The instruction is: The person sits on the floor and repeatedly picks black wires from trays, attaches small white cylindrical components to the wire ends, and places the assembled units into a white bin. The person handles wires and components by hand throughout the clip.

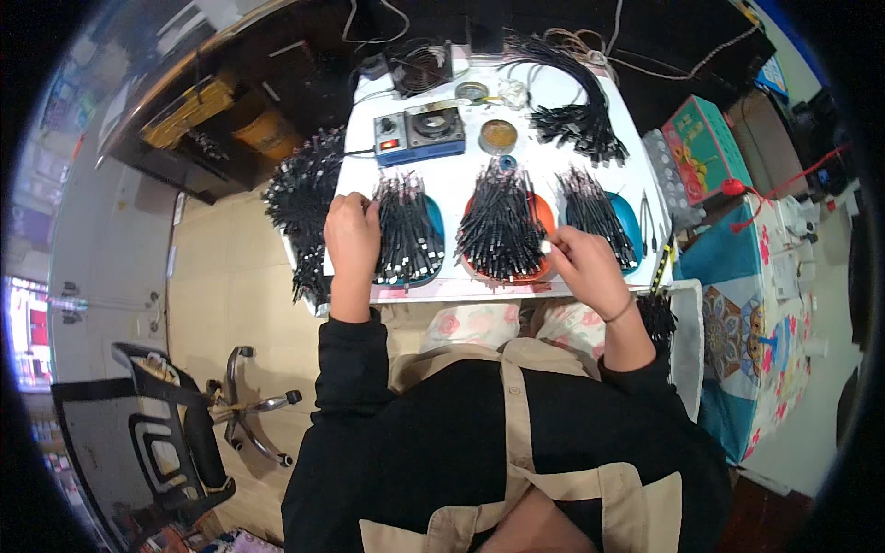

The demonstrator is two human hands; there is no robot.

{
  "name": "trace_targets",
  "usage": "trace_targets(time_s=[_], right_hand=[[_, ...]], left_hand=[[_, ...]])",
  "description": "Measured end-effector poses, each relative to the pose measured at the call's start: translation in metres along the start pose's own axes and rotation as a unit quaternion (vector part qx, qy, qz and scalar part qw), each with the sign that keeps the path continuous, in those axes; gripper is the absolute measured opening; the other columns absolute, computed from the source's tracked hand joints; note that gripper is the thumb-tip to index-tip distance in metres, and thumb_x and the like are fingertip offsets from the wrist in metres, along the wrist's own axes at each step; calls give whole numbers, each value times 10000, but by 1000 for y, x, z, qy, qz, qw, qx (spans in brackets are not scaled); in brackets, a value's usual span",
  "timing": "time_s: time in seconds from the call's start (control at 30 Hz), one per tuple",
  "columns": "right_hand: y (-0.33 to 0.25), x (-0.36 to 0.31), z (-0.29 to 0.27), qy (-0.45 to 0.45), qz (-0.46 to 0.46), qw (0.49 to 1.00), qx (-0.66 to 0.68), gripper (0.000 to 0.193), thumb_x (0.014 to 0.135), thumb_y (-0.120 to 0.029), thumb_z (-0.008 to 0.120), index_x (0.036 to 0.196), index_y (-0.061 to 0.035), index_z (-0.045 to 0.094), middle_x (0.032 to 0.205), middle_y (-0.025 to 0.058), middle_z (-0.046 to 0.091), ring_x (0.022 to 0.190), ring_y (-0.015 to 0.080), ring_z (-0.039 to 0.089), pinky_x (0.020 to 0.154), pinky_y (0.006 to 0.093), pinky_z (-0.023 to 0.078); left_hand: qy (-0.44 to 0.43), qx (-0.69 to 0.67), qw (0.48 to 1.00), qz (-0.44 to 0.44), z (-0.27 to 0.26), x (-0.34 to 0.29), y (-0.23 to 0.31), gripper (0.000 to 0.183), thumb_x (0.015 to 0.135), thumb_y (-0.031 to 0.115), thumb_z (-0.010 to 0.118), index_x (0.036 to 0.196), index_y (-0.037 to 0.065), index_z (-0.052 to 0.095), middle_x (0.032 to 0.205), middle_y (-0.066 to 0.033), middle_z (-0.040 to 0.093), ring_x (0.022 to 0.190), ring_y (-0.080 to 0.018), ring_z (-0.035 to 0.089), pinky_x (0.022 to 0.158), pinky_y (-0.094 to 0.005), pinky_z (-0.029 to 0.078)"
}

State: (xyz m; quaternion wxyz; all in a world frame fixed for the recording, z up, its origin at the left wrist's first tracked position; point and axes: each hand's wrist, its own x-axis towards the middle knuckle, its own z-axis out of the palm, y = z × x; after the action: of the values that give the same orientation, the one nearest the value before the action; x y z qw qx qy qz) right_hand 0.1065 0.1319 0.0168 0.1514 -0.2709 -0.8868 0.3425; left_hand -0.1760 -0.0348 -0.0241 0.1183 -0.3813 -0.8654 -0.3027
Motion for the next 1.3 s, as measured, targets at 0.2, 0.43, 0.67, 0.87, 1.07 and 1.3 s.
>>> trace_targets(time_s=[0.2,0.43,0.67,0.87,1.07,1.3], right_hand=[[12,24,18,13,18,998,-51,141,820,-143,609,818,-4,631,715,184,641,673,353,639,624,416,512],[20,51,36,45,69,979,-188,167,813,-200,647,824,-34,640,699,167,645,664,347,637,616,422,513],[18,47,39,112,43,986,-113,144,819,-177,639,809,-37,607,707,173,644,657,351,639,599,433,510],[1,27,22,157,32,986,51,99,805,-91,634,870,-17,627,697,155,637,627,299,640,568,360,492],[-40,-26,5,70,13,969,238,106,858,-58,619,908,33,595,667,29,593,579,51,542,518,220,424],[-60,-69,0,9,-24,946,324,68,881,-28,611,905,10,560,751,-14,580,640,3,492,548,163,391]], left_hand=[[-25,-49,998,-3,1,-2,8,147,791,90,681,777,-42,620,757,-197,591,702,-365,581,657,-428,463],[-22,-39,999,3,1,-4,11,139,793,92,689,799,-39,642,741,-186,615,679,-325,612,639,-385,474],[88,-110,988,69,-24,-2,30,63,819,43,659,826,-7,621,800,-121,609,714,-237,587,591,-311,473],[-14,-559,827,-56,-43,-12,70,77,931,22,523,992,-25,522,865,-113,638,612,-85,506,510,-205,406],[-202,-704,662,-160,-46,-46,124,141,968,73,479,1022,-44,537,721,-95,593,494,-39,379,458,-169,299],[-170,-715,657,-167,-53,-69,158,154,979,102,476,1011,-40,524,830,-152,641,635,-110,563,585,-212,464]])
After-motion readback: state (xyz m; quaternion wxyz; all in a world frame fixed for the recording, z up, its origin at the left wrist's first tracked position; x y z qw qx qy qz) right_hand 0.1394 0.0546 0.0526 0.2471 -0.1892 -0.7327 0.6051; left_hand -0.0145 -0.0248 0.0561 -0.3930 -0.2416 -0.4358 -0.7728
